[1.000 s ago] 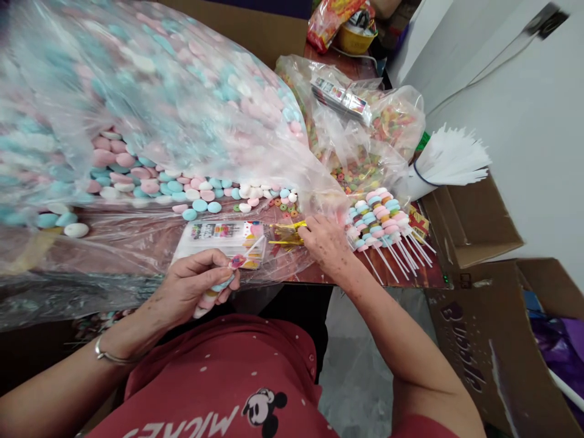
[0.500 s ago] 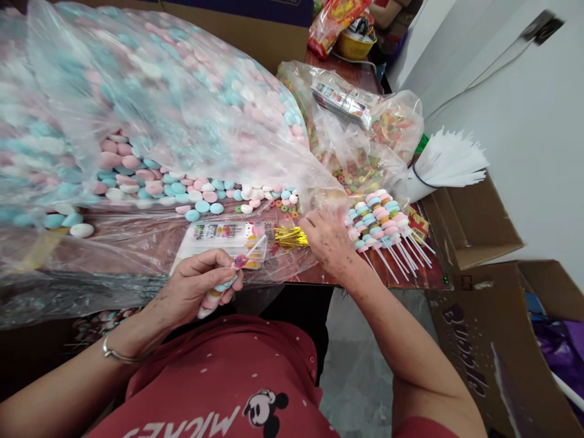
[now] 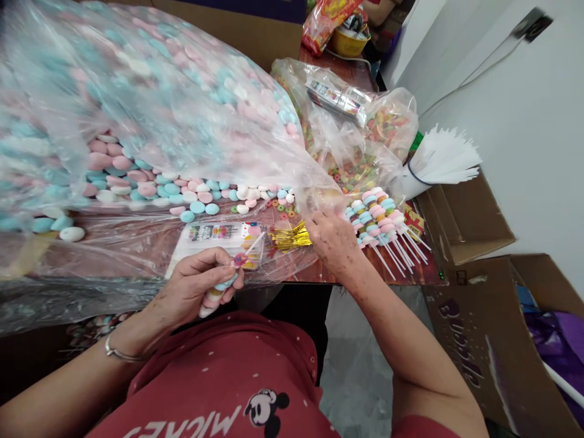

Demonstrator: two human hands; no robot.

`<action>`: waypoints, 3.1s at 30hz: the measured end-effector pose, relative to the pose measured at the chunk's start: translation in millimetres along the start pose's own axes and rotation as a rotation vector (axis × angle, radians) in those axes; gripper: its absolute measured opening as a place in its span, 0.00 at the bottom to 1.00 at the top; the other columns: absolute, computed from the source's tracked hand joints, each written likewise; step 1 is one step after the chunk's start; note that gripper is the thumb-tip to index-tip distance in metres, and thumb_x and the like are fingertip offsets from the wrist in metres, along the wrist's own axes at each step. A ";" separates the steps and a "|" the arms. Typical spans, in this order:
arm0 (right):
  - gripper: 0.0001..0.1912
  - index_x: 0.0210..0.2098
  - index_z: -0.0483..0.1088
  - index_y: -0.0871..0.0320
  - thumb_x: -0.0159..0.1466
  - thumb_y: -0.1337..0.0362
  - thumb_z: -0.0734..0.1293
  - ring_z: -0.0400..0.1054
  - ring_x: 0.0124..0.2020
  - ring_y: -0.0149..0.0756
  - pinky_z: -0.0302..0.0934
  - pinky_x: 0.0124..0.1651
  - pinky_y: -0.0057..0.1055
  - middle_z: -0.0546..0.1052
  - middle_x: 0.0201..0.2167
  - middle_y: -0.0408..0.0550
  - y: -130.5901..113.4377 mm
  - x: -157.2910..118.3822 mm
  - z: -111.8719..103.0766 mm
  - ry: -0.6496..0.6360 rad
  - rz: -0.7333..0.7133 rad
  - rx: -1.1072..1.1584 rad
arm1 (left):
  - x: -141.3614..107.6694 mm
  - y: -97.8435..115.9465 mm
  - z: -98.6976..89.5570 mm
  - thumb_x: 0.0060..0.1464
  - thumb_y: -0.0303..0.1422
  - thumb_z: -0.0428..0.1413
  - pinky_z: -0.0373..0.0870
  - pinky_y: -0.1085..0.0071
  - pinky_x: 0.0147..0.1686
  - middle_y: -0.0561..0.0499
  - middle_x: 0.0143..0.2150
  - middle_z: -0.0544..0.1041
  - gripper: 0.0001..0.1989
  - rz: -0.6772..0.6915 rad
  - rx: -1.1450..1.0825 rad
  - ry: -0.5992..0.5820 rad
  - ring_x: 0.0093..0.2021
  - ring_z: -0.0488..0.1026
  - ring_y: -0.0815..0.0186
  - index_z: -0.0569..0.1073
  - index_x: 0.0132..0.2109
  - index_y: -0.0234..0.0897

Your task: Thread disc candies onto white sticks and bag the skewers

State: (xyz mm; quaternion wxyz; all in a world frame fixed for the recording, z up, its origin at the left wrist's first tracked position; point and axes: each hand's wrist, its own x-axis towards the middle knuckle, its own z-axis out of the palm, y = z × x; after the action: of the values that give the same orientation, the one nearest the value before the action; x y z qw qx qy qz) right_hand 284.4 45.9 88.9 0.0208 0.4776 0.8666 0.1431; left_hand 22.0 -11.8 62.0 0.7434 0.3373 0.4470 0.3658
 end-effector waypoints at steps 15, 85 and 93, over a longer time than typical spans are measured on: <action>0.08 0.31 0.73 0.56 0.62 0.70 0.62 0.68 0.28 0.29 0.64 0.35 0.27 0.74 0.26 0.40 -97.0 -1.6 -2.3 0.353 0.311 1.329 | 11.4 -0.7 26.4 0.46 0.40 0.66 0.58 0.81 0.13 0.51 0.24 0.78 0.16 0.042 -0.142 -0.104 0.17 0.70 0.72 0.69 0.30 0.34; 0.09 0.33 0.67 0.55 0.69 0.65 0.58 0.67 0.32 0.31 0.64 0.38 0.29 0.73 0.29 0.44 -157.1 35.3 -15.1 0.579 0.090 1.302 | -27.8 26.9 -27.1 0.53 0.54 0.59 0.75 0.64 0.36 0.47 0.32 0.81 0.23 0.340 0.067 0.051 0.34 0.77 0.59 0.81 0.36 0.37; 0.13 0.40 0.72 0.59 0.72 0.63 0.57 0.69 0.38 0.34 0.66 0.46 0.30 0.77 0.34 0.49 -160.3 46.5 -1.0 0.348 -0.343 1.138 | -48.1 30.6 -24.7 0.37 0.35 0.72 0.71 0.75 0.22 0.51 0.27 0.80 0.17 0.464 -0.180 0.601 0.24 0.74 0.67 0.78 0.35 0.36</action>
State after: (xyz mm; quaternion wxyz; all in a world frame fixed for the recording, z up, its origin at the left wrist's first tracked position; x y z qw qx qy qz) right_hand 127.2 3.8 51.6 -0.3561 0.2375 0.8621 -0.2713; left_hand -23.9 -32.7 98.3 0.5034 0.2406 0.5230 0.6444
